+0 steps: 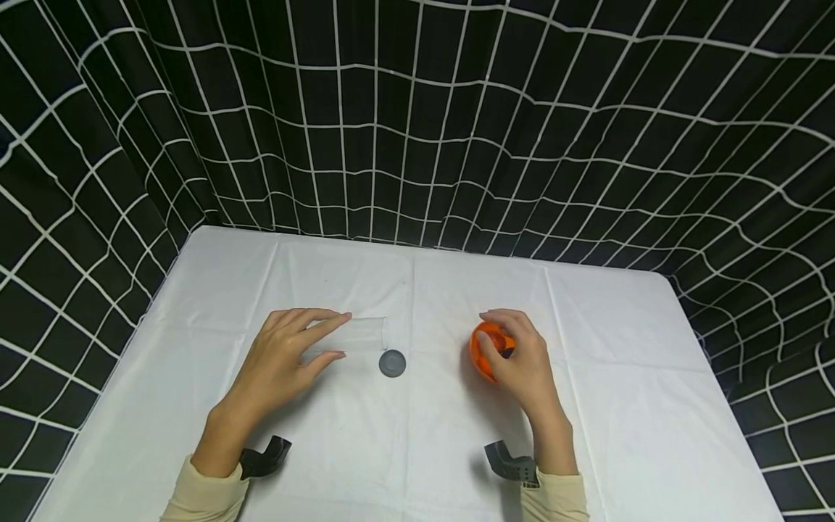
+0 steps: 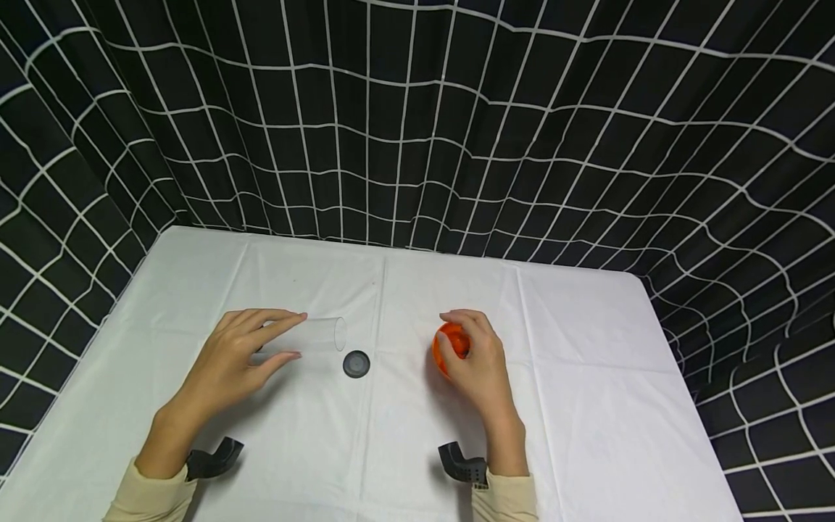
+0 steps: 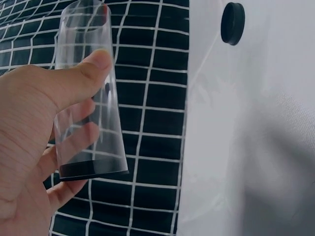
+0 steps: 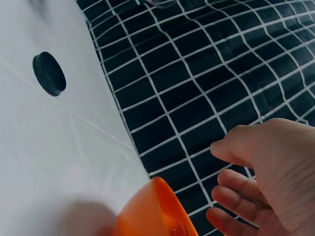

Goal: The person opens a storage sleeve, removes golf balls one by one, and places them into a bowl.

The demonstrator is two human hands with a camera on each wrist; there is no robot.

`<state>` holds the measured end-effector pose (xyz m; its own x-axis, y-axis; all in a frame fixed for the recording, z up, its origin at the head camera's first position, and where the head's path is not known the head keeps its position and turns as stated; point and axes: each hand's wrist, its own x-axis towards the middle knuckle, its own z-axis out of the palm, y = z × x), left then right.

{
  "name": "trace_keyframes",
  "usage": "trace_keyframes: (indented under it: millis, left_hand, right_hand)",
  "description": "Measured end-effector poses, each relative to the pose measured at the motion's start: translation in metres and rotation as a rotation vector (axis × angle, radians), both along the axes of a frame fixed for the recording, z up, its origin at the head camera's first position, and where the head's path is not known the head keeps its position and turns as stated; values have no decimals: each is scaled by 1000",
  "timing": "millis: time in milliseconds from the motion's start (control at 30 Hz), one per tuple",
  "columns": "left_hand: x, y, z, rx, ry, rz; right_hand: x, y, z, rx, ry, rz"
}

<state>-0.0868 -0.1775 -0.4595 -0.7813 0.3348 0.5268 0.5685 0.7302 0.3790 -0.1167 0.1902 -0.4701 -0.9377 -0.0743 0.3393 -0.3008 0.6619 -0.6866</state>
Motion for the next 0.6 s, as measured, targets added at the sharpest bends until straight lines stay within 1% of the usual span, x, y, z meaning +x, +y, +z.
trace_keyframes:
  millis: [233, 500, 600]
  left_hand:
    - [0, -1, 0, 0, -10, 8]
    - [0, -1, 1, 39, -12, 23]
    - [0, -1, -1, 56, -31, 26]
  right_hand:
    - [0, -5, 0, 2, 29, 11]
    - [-1, -5, 3, 0, 13, 13]
    - [0, -2, 5, 3, 11, 9]
